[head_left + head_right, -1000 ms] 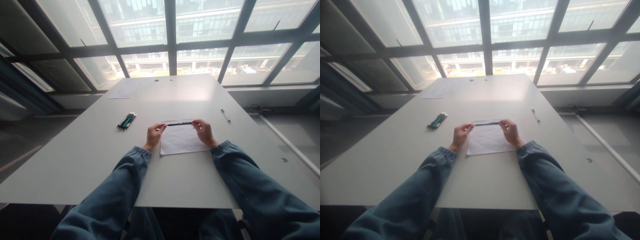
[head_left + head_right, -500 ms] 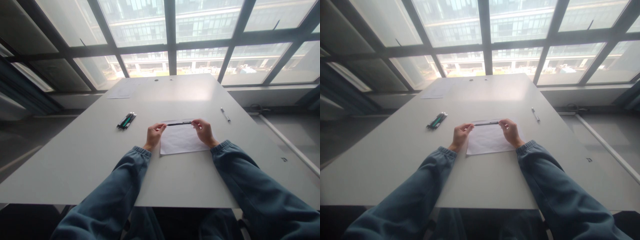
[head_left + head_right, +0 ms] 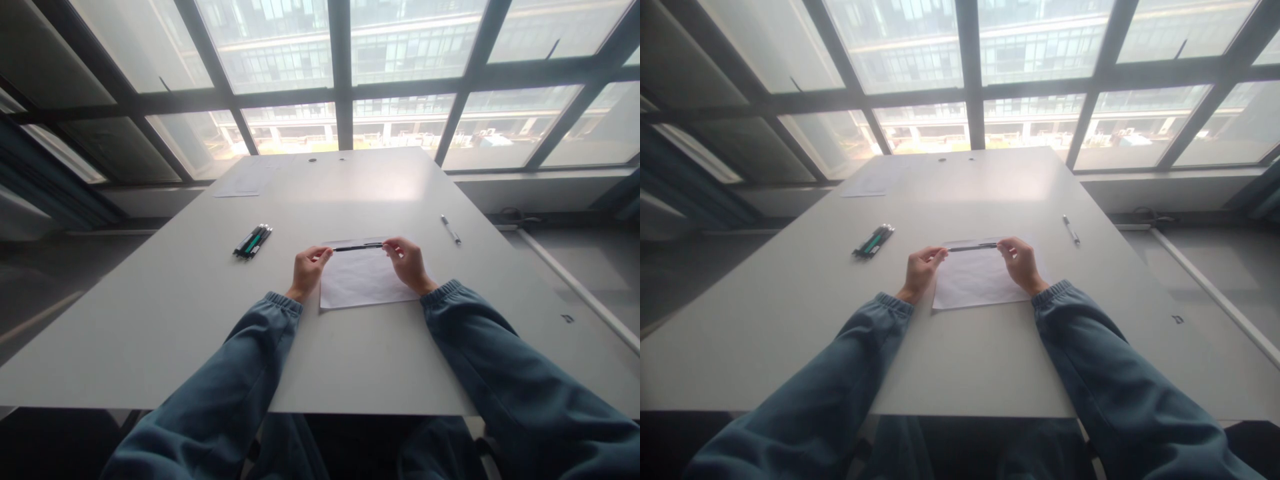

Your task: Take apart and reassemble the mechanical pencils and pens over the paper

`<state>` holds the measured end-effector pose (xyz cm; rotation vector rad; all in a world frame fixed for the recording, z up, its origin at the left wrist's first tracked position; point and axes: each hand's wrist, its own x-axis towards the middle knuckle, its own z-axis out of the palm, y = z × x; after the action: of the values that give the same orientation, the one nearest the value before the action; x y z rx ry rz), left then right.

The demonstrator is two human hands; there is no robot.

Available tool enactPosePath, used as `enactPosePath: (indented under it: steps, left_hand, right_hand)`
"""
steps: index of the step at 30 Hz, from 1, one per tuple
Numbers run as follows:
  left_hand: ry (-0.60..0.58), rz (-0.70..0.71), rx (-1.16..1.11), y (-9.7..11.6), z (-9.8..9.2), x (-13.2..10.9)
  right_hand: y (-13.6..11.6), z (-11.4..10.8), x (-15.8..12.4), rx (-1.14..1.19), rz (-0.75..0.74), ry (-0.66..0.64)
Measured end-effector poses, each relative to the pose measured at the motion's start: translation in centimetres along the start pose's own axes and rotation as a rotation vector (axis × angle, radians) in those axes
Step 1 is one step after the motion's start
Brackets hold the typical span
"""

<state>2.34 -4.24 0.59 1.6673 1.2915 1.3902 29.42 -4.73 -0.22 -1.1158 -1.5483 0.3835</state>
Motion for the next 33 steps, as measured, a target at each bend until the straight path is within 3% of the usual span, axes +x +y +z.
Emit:
enactPosePath:
  steps: [33]
  left_hand:
    - [-0.012,0.000,-0.014,0.01,0.01,-0.02]
  right_hand:
    - [-0.35,-0.08,-0.03,0.004,0.014,0.012]
